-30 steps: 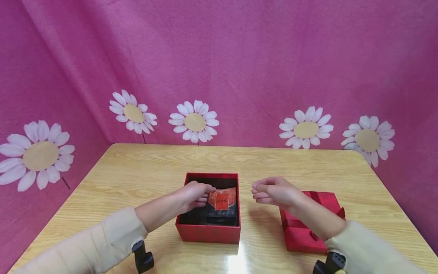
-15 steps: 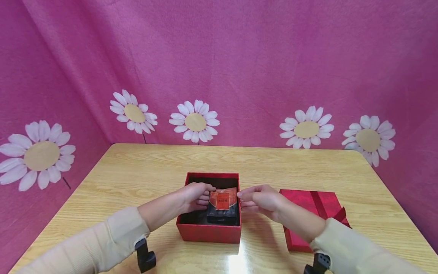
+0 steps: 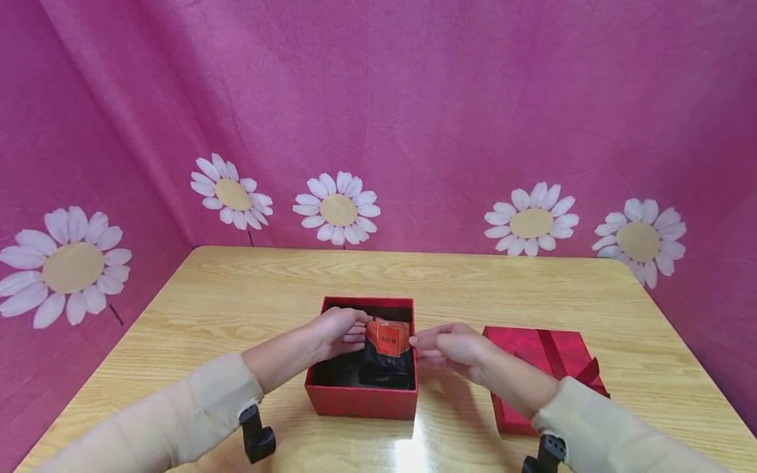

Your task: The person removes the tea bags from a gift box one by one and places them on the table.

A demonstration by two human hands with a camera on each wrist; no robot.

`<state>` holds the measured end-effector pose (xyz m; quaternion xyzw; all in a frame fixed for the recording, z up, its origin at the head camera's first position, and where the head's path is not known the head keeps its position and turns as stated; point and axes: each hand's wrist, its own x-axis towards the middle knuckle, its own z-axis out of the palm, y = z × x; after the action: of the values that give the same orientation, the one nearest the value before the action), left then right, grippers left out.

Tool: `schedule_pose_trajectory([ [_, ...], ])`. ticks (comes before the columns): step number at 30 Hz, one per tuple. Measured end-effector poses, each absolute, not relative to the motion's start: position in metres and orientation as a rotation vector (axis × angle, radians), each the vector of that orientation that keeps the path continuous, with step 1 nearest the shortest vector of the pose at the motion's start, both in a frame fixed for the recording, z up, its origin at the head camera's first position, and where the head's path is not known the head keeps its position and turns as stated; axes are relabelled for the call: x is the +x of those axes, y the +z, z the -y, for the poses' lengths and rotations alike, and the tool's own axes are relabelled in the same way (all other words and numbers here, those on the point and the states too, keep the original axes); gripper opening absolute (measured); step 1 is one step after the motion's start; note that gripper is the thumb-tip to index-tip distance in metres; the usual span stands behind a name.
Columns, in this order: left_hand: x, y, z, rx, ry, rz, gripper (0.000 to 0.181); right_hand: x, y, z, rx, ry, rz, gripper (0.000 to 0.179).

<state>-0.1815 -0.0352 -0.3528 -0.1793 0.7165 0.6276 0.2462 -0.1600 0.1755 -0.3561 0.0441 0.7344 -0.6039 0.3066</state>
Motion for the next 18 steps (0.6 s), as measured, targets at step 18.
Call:
schedule_pose_trajectory([
  [18,-0.183,-0.367,0.007,-0.384,1.675,-1.986,0.029,-0.163,-0.362,-0.181,0.055,-1.673,-1.811,0.051],
])
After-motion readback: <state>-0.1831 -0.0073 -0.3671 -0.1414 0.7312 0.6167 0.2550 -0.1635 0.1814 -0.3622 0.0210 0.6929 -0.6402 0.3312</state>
